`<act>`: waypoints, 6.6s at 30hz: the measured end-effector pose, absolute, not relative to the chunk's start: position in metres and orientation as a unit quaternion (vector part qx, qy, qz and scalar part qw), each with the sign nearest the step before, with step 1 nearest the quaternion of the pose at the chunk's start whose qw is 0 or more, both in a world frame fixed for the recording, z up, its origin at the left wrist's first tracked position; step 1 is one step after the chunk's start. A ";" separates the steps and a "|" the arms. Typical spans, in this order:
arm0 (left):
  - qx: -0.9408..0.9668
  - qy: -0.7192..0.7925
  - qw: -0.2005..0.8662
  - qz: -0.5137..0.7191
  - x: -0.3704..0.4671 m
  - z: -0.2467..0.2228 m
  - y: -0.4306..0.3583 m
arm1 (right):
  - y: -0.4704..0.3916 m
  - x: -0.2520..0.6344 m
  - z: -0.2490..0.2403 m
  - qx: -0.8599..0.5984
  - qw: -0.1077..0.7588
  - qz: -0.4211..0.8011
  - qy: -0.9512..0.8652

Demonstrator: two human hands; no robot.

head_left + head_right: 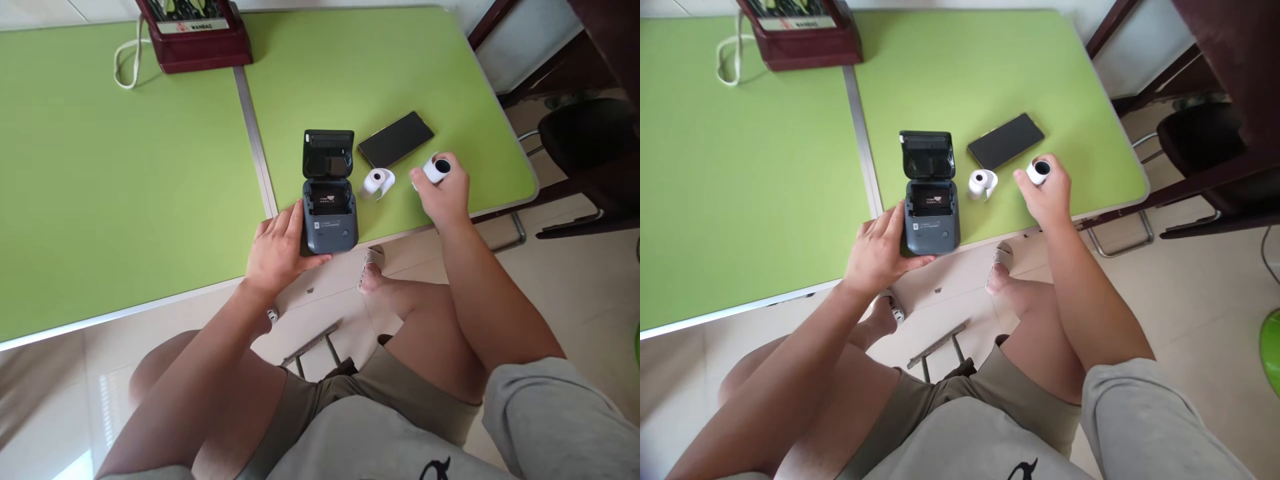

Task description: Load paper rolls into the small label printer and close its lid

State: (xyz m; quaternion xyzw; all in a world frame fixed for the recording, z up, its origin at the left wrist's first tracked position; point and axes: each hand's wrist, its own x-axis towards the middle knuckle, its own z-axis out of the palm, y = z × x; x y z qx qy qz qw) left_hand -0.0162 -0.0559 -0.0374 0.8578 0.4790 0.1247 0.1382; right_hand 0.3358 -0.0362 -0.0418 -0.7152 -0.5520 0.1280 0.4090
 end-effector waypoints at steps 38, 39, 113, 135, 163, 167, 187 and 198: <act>0.861 0.477 0.126 0.126 -0.016 -0.040 -0.057 | -0.050 0.210 0.007 -0.481 0.363 0.064 -0.796; 0.862 0.475 0.125 0.127 -0.016 -0.040 -0.057 | -0.048 0.208 0.005 -0.488 0.349 0.064 -0.797; 0.865 0.466 0.143 0.121 -0.014 -0.033 -0.058 | -0.030 0.229 -0.035 -0.541 0.404 0.341 -0.654; 0.854 0.468 0.156 0.166 -0.018 -0.029 -0.052 | -0.038 0.231 -0.036 -0.531 0.373 0.414 -0.638; 0.863 0.465 0.128 0.151 -0.020 -0.040 -0.052 | -0.020 0.199 0.035 -0.610 0.049 0.137 -0.779; 0.862 0.468 0.129 0.142 -0.019 -0.039 -0.052 | -0.015 0.198 0.040 -0.608 0.056 0.169 -0.773; 0.861 0.469 0.127 0.152 -0.021 -0.040 -0.050 | -0.042 0.246 -0.020 -0.663 0.413 0.255 -0.570; 0.861 0.466 0.132 0.153 -0.020 -0.038 -0.051 | -0.030 0.242 -0.018 -0.660 0.288 0.096 -0.687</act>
